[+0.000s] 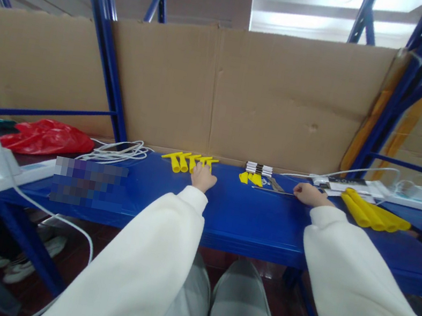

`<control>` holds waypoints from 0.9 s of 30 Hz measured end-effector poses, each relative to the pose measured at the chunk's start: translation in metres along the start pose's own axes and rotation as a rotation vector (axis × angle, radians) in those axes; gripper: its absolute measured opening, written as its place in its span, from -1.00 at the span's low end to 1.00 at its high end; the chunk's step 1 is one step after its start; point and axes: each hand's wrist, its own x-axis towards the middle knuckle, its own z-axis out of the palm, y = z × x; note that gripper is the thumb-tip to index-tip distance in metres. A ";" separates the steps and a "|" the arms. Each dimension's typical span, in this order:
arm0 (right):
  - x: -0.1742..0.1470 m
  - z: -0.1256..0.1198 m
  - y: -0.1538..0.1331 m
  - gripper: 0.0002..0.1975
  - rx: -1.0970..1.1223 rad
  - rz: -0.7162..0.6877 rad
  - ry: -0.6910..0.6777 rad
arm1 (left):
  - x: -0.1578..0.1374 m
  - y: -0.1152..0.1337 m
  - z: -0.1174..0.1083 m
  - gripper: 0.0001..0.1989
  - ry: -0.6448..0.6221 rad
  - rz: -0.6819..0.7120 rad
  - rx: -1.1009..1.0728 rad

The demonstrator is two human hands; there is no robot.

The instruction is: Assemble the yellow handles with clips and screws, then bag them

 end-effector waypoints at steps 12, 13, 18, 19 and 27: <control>-0.004 -0.003 -0.008 -0.71 0.026 -0.001 0.013 | -0.001 -0.002 -0.001 -0.41 -0.138 -0.002 0.026; -0.004 -0.003 -0.009 -0.71 0.028 -0.006 0.012 | 0.000 -0.002 -0.002 -0.42 -0.141 -0.009 0.021; -0.004 -0.004 -0.008 -0.71 0.028 -0.030 0.004 | 0.000 0.000 -0.002 -0.51 -0.121 -0.017 0.007; -0.004 -0.004 -0.008 -0.70 0.030 -0.036 -0.004 | 0.000 0.001 -0.002 -0.54 -0.110 -0.017 0.009; -0.004 -0.004 -0.008 -0.71 0.026 -0.035 0.003 | 0.000 0.004 -0.003 -0.77 -0.064 0.014 -0.084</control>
